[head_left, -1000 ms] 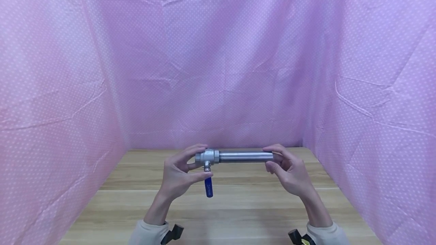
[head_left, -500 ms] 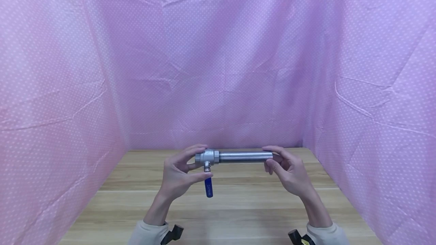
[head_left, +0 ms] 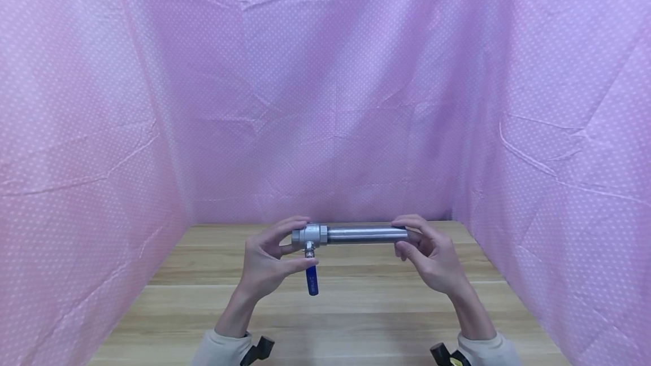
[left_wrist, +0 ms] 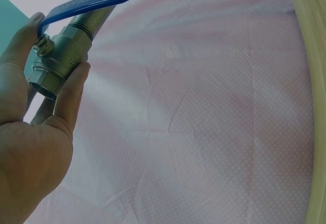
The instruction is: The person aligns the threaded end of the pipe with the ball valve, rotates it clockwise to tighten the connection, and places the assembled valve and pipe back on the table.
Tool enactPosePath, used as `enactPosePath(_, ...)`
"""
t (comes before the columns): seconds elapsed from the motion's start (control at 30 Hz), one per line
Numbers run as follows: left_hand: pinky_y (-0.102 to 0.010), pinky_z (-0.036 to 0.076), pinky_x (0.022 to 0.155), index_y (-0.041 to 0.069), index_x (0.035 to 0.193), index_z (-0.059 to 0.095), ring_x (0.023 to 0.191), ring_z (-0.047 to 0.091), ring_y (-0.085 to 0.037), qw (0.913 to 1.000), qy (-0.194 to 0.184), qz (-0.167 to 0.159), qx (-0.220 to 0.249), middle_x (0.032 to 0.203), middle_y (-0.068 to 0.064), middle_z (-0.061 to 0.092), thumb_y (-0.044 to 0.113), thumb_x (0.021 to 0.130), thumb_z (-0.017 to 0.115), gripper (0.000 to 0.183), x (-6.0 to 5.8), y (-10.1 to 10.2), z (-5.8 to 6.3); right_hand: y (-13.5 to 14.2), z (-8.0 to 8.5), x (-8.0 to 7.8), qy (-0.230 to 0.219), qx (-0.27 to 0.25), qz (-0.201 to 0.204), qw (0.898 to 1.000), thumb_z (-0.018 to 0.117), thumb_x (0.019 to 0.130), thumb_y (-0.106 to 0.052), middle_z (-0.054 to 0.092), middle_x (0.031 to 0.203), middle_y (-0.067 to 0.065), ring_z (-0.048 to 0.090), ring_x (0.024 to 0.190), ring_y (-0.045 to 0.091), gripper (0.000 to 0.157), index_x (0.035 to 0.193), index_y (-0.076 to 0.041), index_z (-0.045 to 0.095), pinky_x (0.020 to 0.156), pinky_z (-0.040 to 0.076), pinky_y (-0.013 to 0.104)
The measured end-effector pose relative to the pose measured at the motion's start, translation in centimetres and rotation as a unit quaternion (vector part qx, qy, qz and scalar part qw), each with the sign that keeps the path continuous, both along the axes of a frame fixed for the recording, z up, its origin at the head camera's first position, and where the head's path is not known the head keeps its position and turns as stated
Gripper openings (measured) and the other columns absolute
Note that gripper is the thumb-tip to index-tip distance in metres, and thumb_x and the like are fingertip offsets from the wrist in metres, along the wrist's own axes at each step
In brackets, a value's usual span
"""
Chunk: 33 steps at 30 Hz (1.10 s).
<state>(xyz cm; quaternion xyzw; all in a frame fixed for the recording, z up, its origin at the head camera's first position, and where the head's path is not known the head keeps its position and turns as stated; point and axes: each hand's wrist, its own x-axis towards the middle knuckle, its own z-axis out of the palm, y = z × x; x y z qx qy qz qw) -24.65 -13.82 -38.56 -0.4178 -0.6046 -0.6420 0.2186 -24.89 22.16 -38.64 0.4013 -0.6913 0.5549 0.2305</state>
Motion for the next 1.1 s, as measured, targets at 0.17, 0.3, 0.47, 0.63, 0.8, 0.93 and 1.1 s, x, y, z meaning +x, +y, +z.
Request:
enactPosePath(0.17, -0.045, 0.073, 0.104, -0.012, 0.138, 0.069, 0.135, 0.075, -0.013, 1.0, 0.002, 0.005, -0.002, 0.148, -0.003, 0.075, -0.028, 0.069, 0.09, 0.075, -0.02, -0.03, 0.13, 0.01, 0.07, -0.31, 0.02, -0.003, -0.003, 1.0, 0.066, 0.095, 0.028, 0.069, 0.104, 0.011, 0.07, 0.077, 0.014, 0.044, 0.136, 0.012, 0.066, 0.057, 0.063, 0.027)
enactPosePath(0.3, -0.046, 0.073, 0.104, -0.012, 0.138, 0.069, 0.134, 0.075, -0.014, 1.0, 0.005, 0.005, -0.002, 0.147, -0.015, 0.075, -0.028, 0.069, 0.09, 0.074, -0.06, -0.03, 0.25, 0.06, 0.0, -0.45, 0.028, -0.004, -0.004, 1.0, 0.064, 0.094, 0.031, 0.068, 0.092, 0.015, 0.067, 0.074, 0.015, 0.043, 0.134, 0.016, 0.065, 0.055, 0.059, 0.028)
enactPosePath(0.47, -0.045, 0.073, 0.104, -0.013, 0.138, 0.069, 0.134, 0.075, -0.013, 1.0, 0.002, 0.005, -0.002, 0.147, -0.007, 0.076, -0.028, 0.069, 0.091, 0.074, -0.05, -0.03, 0.25, 0.09, -0.19, -0.37, 0.026, 0.007, -0.019, 0.999, 0.063, 0.095, 0.03, 0.069, 0.081, 0.013, 0.065, 0.072, 0.015, 0.04, 0.132, 0.017, 0.065, 0.053, 0.056, 0.026)
enactPosePath(0.63, -0.045, 0.073, 0.104, -0.013, 0.138, 0.069, 0.134, 0.075, -0.013, 1.0, 0.0, 0.007, -0.002, 0.147, 0.002, 0.075, -0.028, 0.069, 0.09, 0.074, -0.04, -0.02, 0.2, 0.02, -0.17, -0.35, 0.018, 0.009, -0.024, 1.0, 0.062, 0.097, 0.028, 0.072, 0.089, 0.01, 0.069, 0.076, 0.012, 0.038, 0.134, 0.018, 0.064, 0.058, 0.061, 0.024)
enactPosePath(0.8, -0.045, 0.073, 0.104, -0.013, 0.138, 0.068, 0.134, 0.075, -0.012, 1.0, -0.004, 0.008, -0.003, 0.147, 0.001, 0.075, -0.027, 0.069, 0.09, 0.073, 0.01, 0.03, 0.12, -0.03, -0.14, -0.29, 0.007, -0.003, -0.004, 1.0, 0.063, 0.095, 0.03, 0.072, 0.121, 0.002, 0.074, 0.086, 0.01, 0.043, 0.137, 0.018, 0.063, 0.065, 0.067, 0.022)
enactPosePath(0.93, -0.045, 0.073, 0.104, -0.014, 0.138, 0.068, 0.134, 0.075, -0.012, 0.9999, -0.006, 0.01, -0.004, 0.147, 0.006, 0.075, -0.028, 0.069, 0.09, 0.073, 0.05, 0.03, 0.06, -0.05, -0.14, -0.26, 0.008, -0.006, 0.005, 1.0, 0.063, 0.095, 0.031, 0.07, 0.131, -0.002, 0.074, 0.087, 0.011, 0.047, 0.139, 0.015, 0.064, 0.065, 0.068, 0.023)
enactPosePath(1.1, -0.045, 0.072, 0.104, -0.014, 0.138, 0.068, 0.135, 0.074, -0.012, 0.9999, -0.004, 0.013, -0.005, 0.147, 0.006, 0.074, -0.028, 0.069, 0.091, 0.074, 0.06, 0.03, 0.08, -0.04, -0.16, -0.31, 0.01, -0.006, 0.001, 1.0, 0.063, 0.094, 0.031, 0.071, 0.129, -0.002, 0.075, 0.088, 0.01, 0.047, 0.139, 0.015, 0.064, 0.066, 0.068, 0.022)
